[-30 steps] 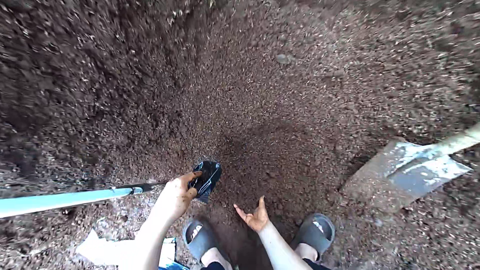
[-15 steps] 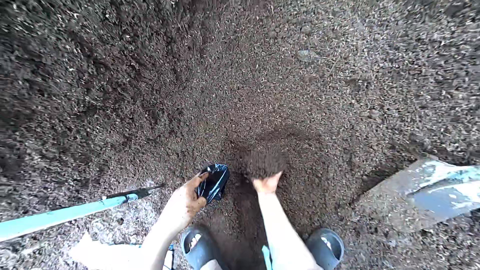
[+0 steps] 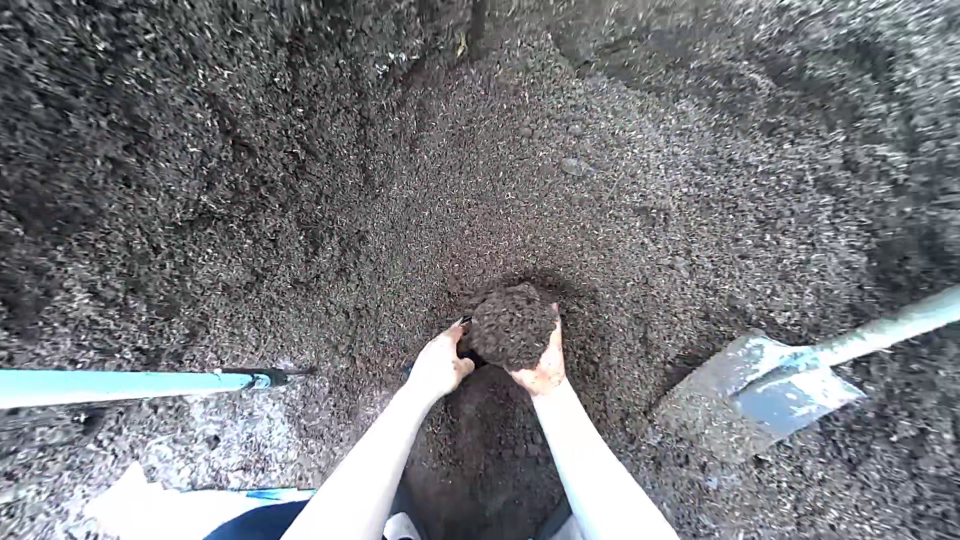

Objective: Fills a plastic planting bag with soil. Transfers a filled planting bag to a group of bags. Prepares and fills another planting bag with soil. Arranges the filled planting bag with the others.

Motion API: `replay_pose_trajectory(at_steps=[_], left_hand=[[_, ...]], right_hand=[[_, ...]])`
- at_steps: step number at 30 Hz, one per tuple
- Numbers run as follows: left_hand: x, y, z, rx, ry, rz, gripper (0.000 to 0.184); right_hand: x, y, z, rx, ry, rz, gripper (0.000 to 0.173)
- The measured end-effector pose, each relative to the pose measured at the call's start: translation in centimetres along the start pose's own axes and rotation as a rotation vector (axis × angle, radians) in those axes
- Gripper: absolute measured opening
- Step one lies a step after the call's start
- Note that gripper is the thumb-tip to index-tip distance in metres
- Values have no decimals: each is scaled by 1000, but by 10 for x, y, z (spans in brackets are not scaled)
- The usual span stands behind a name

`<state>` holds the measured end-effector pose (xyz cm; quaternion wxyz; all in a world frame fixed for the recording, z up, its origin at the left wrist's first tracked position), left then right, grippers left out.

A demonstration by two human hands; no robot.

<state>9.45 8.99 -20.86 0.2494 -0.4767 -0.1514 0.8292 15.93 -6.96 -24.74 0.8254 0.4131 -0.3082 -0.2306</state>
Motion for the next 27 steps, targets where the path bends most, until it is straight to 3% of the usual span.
replay_pose_trajectory(at_steps=[2, 4, 6, 8, 10, 14, 17, 19, 21, 23, 27], left_hand=[[-9, 3, 2, -6, -27, 30, 65], [-9, 2, 5, 13, -106, -18, 46], [-4, 1, 6, 26, -128, -42, 41], [-1, 0, 8, -2, -80, 3, 55], [-1, -4, 7, -50, -23, 59, 74], [-3, -14, 6, -68, 59, 56, 76], [2, -17, 4, -51, 59, 39, 78], [4, -18, 6, -42, 60, 40, 80], [6, -18, 8, -25, 64, 27, 81], [10, -18, 10, -15, 57, 27, 81], [13, -21, 8, 5, 40, 11, 79]], right_hand=[[-1, 12, 13, -36, -8, 145, 74], [-2, 24, 23, -179, -54, 465, 56], [-2, 34, 24, -257, -91, 828, 57], [0, 45, 19, -259, -95, 1102, 59], [2, 54, 13, -192, -91, 1279, 46], [9, 73, 6, -80, 41, 1576, 46], [32, 67, 5, -257, -15, 1261, 40], [47, 20, -5, -462, -49, 969, 46], [38, -43, -18, -575, 36, 713, 59], [11, -82, -33, -572, 83, 425, 68], [-15, -77, -81, -456, -119, -58, 83]])
Point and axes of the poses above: each hand's wrist, its own z-axis away from the middle knuckle, its own y-axis out of the palm, x = y × z, the point moved 4 cm from there along -z, towards the middle knuckle, and after that the axes turned 5 degrees about y, right-handed, at the moved point
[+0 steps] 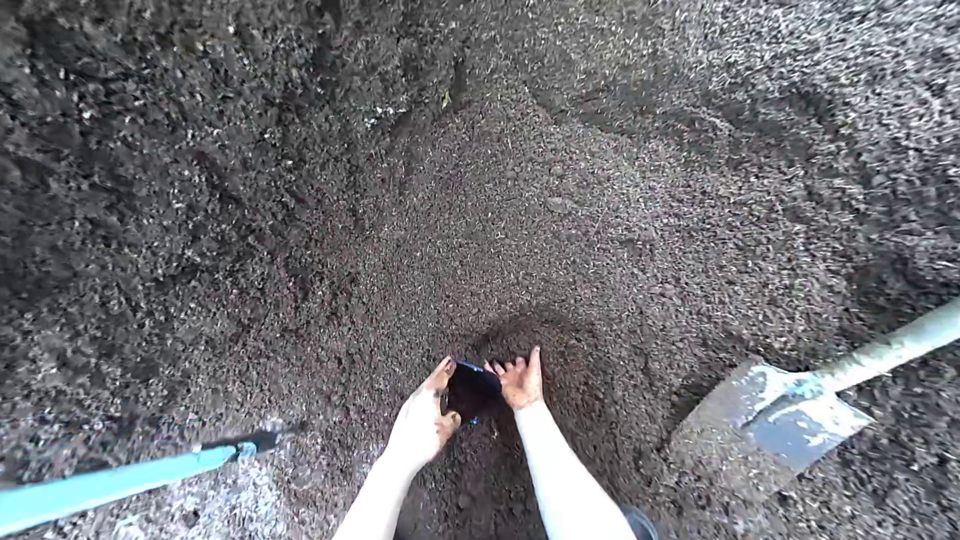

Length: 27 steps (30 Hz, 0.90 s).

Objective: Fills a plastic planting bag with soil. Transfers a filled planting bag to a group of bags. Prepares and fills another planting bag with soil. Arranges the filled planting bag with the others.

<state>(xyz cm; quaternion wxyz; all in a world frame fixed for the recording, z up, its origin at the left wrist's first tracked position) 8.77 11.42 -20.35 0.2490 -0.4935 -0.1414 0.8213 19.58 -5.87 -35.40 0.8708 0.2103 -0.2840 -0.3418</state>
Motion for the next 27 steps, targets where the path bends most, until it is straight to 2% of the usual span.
replay_pose_trajectory(at_steps=[2, 4, 6, 9, 12, 17, 22, 25, 27], left_hand=[[4, -2, -1, 3, 0, -12, 76], [9, -4, -5, -13, 9, -19, 73], [11, 3, -5, 11, 23, 7, 71], [1, 2, -13, 94, 47, 28, 71], [-4, 7, -17, 124, -5, 59, 71], [-16, 4, -25, 94, -39, 150, 73], [-13, 11, -24, 49, -55, 169, 71], [-13, 13, -17, 10, -77, 140, 67], [-15, 14, -10, -7, -116, 56, 62]], right_hand=[[1, 16, -7, 86, -28, -129, 87], [15, 45, -9, 153, -66, -199, 82], [29, 61, -16, 223, -116, -146, 80], [38, 73, -24, 172, -164, -62, 72], [41, 62, -21, 146, -75, -78, 70], [66, 63, 27, 437, 19, 37, 73], [65, 62, 90, 609, 247, 161, 80], [49, 60, 119, 550, 255, 317, 62], [42, 62, 134, 369, 154, 536, 48]])
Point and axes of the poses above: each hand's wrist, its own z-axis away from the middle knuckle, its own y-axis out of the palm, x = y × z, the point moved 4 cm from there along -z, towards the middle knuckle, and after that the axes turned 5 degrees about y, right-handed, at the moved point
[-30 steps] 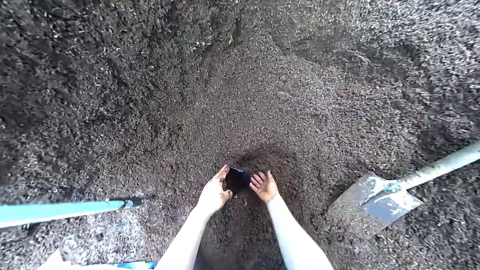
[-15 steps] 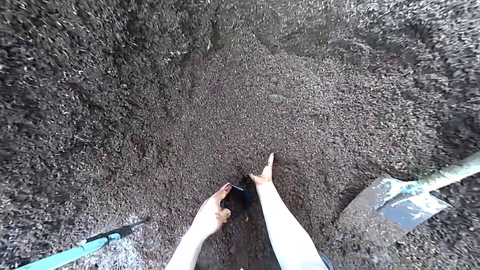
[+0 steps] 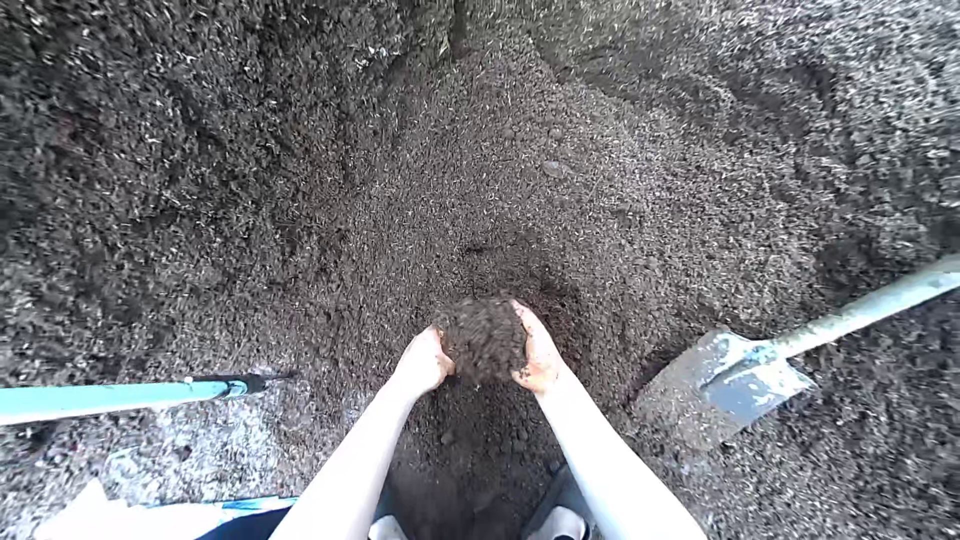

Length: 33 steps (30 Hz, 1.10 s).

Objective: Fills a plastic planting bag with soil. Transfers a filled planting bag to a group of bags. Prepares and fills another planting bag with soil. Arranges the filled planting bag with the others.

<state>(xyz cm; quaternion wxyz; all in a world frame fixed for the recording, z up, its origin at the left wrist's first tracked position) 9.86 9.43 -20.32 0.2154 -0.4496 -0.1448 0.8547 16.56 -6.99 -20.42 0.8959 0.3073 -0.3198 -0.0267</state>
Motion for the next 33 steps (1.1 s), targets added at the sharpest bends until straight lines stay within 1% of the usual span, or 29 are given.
replay_pose_trajectory(at_steps=[1, 2, 3, 5, 7, 8, 10, 12, 13, 15, 16, 18, 20, 21, 22, 24, 26, 29, 30, 33], left_hand=[[-1, 1, 4, -1, 0, -30, 63], [-3, 1, 7, -6, 15, -39, 65], [-5, 1, 9, -19, 40, -33, 63], [-9, -2, 12, -34, 66, -16, 61], [-5, -1, 10, -47, 87, 1, 67], [-2, -1, 8, -38, 100, -4, 74], [-2, -2, 5, -26, 123, -4, 78], [-1, -5, 3, -18, 119, -16, 78], [-1, -6, 2, -10, 116, -24, 76], [1, -7, -2, 19, 132, -59, 68], [1, -7, -4, 43, 142, -91, 64], [2, -4, -7, 112, 149, -155, 61], [-1, -2, -6, 174, 132, -161, 65], [-3, -2, -5, 178, 123, -130, 68], [-3, -2, -4, 166, 112, -87, 71], [2, -2, -6, 120, 102, -14, 75], [4, -1, -9, 86, 123, -14, 76], [-2, 1, -11, 78, 157, -34, 75], [-5, 1, -12, 83, 166, -36, 76], [-17, 1, -17, 114, 171, -46, 76]], right_hand=[[1, 7, 7, -114, -11, 132, 42], [5, 15, 14, -184, -24, 270, 40], [9, 23, 21, -213, -34, 405, 41], [17, 36, 29, -200, -15, 606, 41], [21, 32, 27, -168, 10, 724, 45], [22, 22, 25, -193, -3, 724, 48], [23, -17, 20, -348, -59, 594, 47], [13, -81, 12, -586, -87, 343, 50], [4, -116, 7, -700, -90, 208, 54], [-16, -166, -7, -824, -78, -87, 59], [-23, -180, -18, -826, -91, -220, 62], [-28, -194, -41, -758, -160, -399, 70], [-24, -196, -60, -684, -244, -465, 77], [-20, -191, -66, -631, -278, -502, 80], [-14, -183, -72, -586, -322, -555, 80], [2, -171, -86, -494, -453, -653, 75], [16, -175, -105, -383, -559, -714, 72], [19, -186, -114, -201, -528, -803, 77], [17, -187, -107, -161, -501, -799, 78], [13, -169, -66, -151, -405, -750, 73]])
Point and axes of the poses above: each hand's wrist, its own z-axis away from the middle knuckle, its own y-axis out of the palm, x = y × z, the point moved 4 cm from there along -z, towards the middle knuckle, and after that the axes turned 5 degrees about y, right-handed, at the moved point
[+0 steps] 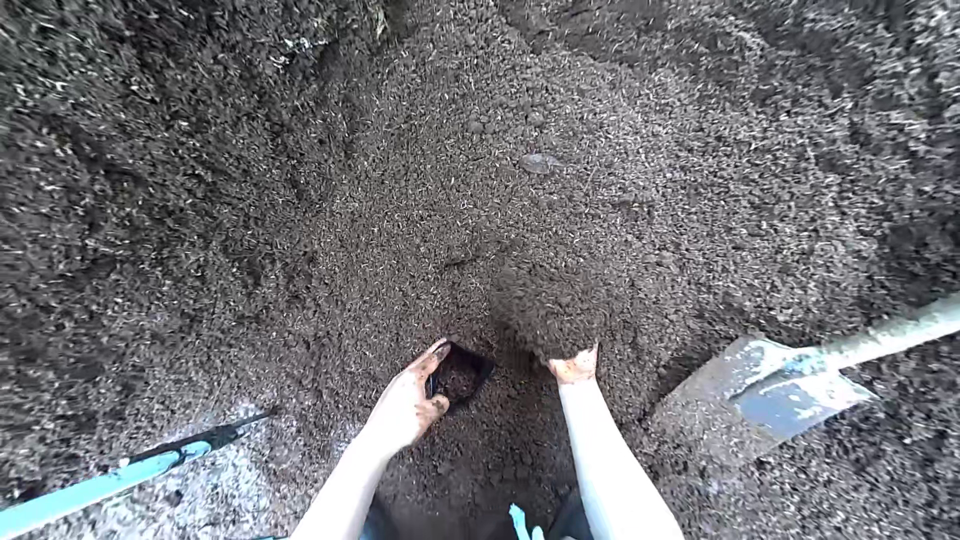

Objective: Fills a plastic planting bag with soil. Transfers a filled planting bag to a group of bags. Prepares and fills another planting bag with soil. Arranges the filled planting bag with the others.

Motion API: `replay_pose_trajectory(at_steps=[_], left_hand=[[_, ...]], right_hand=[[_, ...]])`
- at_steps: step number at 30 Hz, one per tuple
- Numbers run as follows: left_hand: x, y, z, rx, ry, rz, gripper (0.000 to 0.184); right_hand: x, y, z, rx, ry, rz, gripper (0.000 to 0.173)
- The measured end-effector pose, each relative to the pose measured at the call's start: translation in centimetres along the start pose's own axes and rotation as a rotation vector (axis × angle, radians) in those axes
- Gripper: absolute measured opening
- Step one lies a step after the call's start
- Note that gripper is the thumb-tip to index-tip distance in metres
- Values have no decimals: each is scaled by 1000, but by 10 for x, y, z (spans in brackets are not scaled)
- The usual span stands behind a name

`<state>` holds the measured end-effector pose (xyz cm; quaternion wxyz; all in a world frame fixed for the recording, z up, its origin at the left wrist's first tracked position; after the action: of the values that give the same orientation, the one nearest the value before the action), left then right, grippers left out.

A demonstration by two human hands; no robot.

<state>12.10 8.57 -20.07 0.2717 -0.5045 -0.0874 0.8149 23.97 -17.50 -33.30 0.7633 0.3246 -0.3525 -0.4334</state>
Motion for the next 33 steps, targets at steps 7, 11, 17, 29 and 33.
replay_pose_trajectory(at_steps=[7, 11, 17, 29, 33], left_hand=[[-15, 10, -10, -15, 5, -36, 71], [-16, 11, -1, -87, -52, -56, 75], [7, 7, 15, -174, -33, 16, 82], [10, -4, 90, -374, -100, 113, 63], [11, -7, 149, -484, -114, 77, 68]], right_hand=[[-41, 59, 88, 62, 218, 123, 64], [-71, 85, 98, 273, 323, 342, 68], [-71, 145, 124, 161, 105, 1193, 47], [-115, 159, 138, 518, -119, 2507, 33], [-142, 187, 175, 751, -160, 2577, 31]])
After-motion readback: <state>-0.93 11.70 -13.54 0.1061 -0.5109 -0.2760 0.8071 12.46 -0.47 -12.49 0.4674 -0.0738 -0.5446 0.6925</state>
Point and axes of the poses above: each hand's wrist, its own z-axis away from the middle knuckle, its own y-axis out of the palm, x = y × z, the point moved 4 cm from there along -z, towards the middle knuckle, and after that the axes turned 5 degrees about y, right-handed, at the moved point
